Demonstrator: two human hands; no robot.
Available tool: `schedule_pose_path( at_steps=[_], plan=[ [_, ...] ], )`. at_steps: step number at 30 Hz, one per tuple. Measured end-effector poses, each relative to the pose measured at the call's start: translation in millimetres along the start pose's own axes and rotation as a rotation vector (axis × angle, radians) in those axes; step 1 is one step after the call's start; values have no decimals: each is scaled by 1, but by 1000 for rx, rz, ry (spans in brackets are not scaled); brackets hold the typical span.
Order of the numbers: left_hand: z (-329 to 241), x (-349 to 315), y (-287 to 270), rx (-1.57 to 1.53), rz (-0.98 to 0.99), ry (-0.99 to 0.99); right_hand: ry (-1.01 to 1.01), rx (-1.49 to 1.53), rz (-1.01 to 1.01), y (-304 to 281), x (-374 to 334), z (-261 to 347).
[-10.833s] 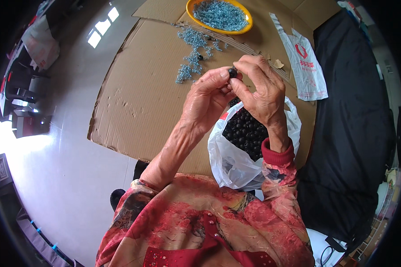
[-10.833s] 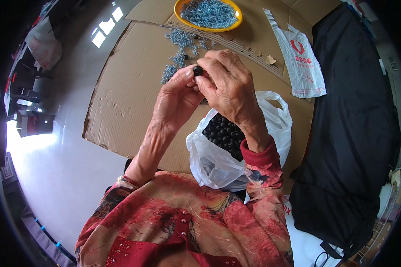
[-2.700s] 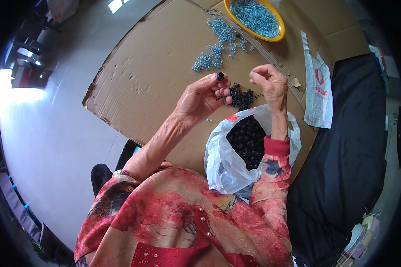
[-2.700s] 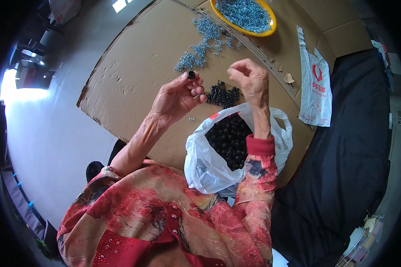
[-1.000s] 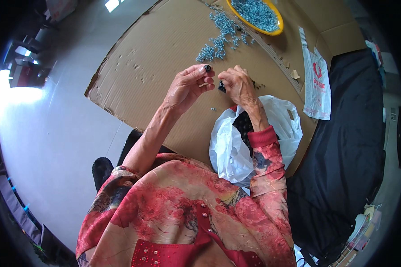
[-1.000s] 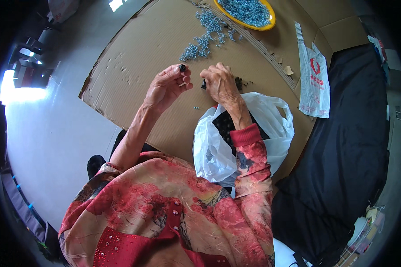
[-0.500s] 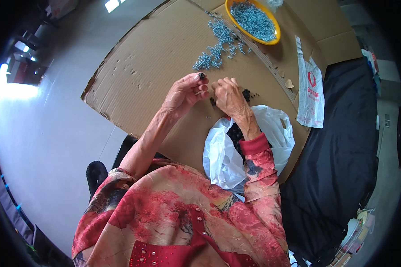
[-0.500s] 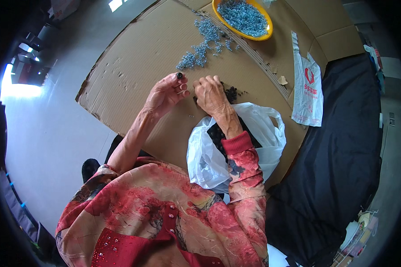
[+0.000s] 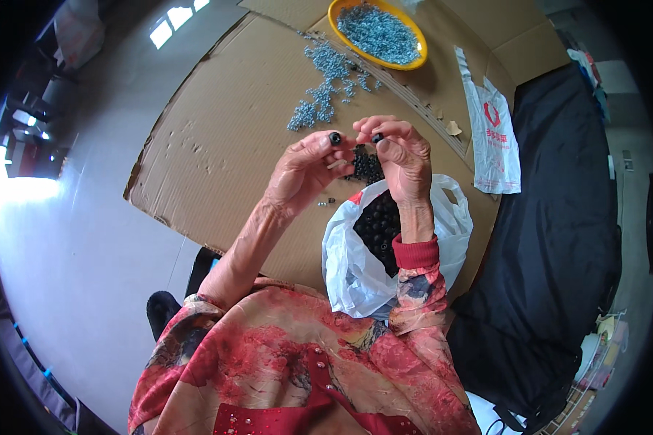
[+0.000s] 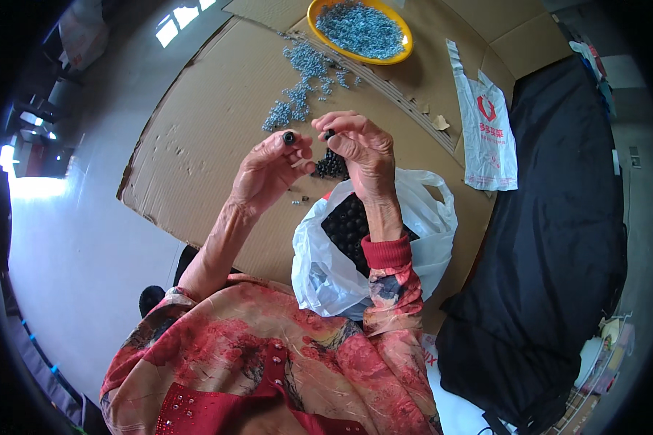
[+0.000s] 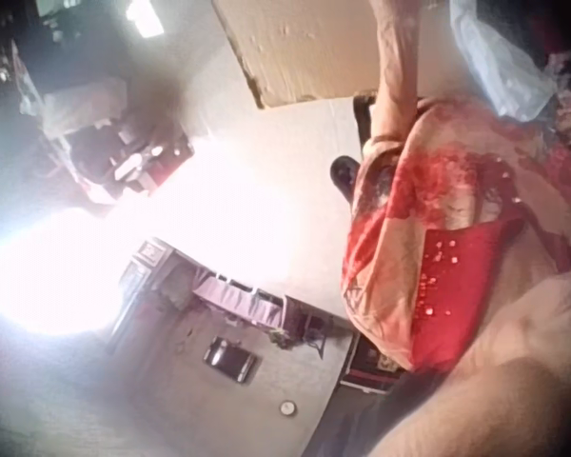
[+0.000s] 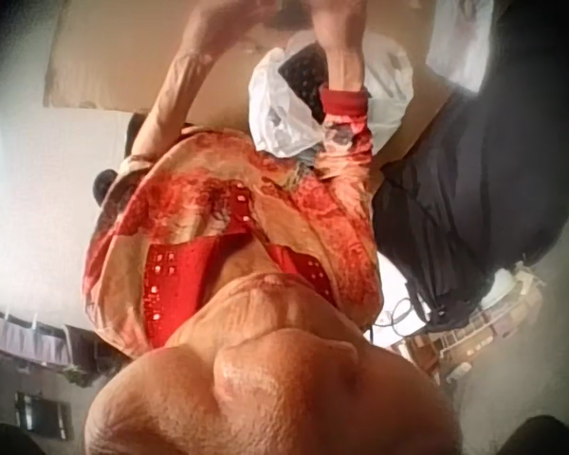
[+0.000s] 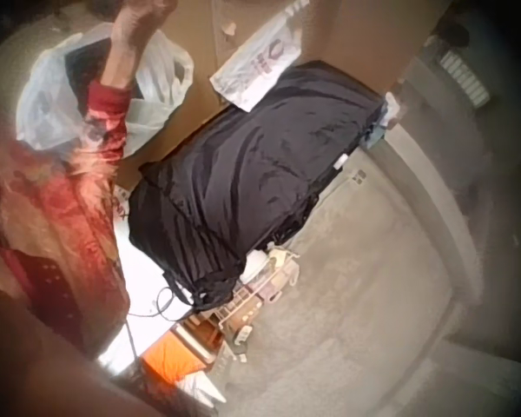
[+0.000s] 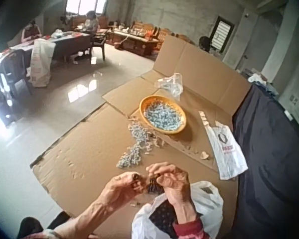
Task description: Sorting and inspecting small black plastic or rubber components on a cardboard workspace.
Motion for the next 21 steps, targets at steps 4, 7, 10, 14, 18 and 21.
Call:
schedule_pose_path(
  at_steps=[4, 7, 10, 14, 18, 21],
  plan=[
    [9, 4, 34, -45, 68, -27, -31, 237, 42, 5, -6, 12],
    [14, 4, 47, -44, 103, -24, -108, 151, 5, 7, -14, 23],
    [10, 1, 53, 2, 100, -19, -213, -71, -22, 4, -18, 39],
    [9, -1, 60, 86, 74, 3, -269, -367, -133, 5, -24, 52],
    [20, 1, 59, -98, 154, -32, -279, -374, -140, 10, -29, 52],
    [18, -1, 64, -106, 131, -50, -209, -172, -140, 11, -30, 47]
  ],
)
Point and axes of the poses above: each hand's wrist, its own x-axis towards the middle knuckle, its own y-axis out of the palm, z = x × y, the point moved 3 cm from there along x, towards the middle knuckle, and after that the axes turned 15 degrees about y, right-handed, at the moved point
